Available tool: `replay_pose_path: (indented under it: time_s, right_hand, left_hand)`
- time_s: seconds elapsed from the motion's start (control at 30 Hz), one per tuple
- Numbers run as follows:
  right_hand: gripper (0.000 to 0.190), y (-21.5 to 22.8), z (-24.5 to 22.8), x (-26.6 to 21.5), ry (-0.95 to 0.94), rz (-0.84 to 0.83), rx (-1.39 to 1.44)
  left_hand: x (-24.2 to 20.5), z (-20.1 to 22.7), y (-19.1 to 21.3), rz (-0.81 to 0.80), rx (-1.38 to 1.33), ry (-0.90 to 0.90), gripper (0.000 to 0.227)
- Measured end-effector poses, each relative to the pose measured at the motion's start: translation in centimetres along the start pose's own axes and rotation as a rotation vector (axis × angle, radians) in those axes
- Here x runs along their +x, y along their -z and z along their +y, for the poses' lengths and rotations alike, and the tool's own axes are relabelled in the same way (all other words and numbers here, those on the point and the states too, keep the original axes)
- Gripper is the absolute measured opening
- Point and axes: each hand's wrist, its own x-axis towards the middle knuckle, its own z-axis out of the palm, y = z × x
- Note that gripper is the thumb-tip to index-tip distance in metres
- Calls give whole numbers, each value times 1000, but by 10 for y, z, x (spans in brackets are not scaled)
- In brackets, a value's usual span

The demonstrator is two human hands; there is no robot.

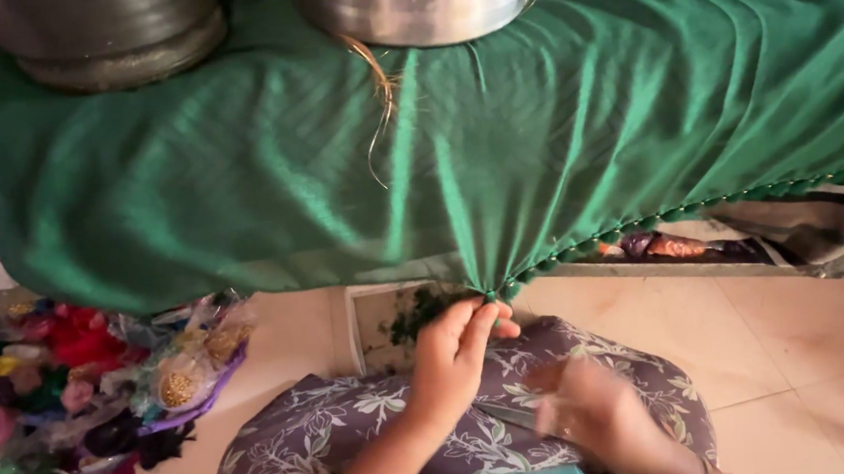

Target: Adding green decorative tassels to the edge of a green fabric piece using thread and scissors.

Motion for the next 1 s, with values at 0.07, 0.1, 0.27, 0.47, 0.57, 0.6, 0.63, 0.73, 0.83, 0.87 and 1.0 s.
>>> replay_pose_path:
  time_s: [0.07,0.1,0.27,0.47,0.57,0.6,0.63,0.73,0.83,0.87,1.0]
  right_hand:
    - [26,-6,18,18,-363,269,136]
    - [18,-9,28,29,-726,523,276]
    - [17,-13,24,89,-738,521,1306]
    - [21,-75,92,38,-552,787,1090]
    - [23,-58,62,43,-569,745,1049]
    - [24,-47,43,51,-657,696,988]
    - [24,-39,47,43,-658,706,982]
    - [18,-8,34,41,-914,358,-20]
    - [9,30,-24,85,-264,644,-203]
    - [10,35,-41,102,-214,680,-278]
    - [14,42,-82,182,-121,621,-346]
  left_hand:
    - [-8,1,-5,11,-7,23,23]
    - [-10,2,-7,27,-15,42,21]
    - [-10,-10,-2,15,54,57,22]
    - [11,21,17,129,257,-195,25]
    - [22,14,9,-56,-114,134,21]
    - [25,11,5,-103,-429,386,20]
    - [25,0,2,-114,-431,387,20]
    - [26,-18,-1,-52,-256,252,20]
    - [26,-4,0,-74,-217,221,21]
    - [24,3,1,-57,-163,197,22]
    - [24,-15,2,10,-29,55,16]
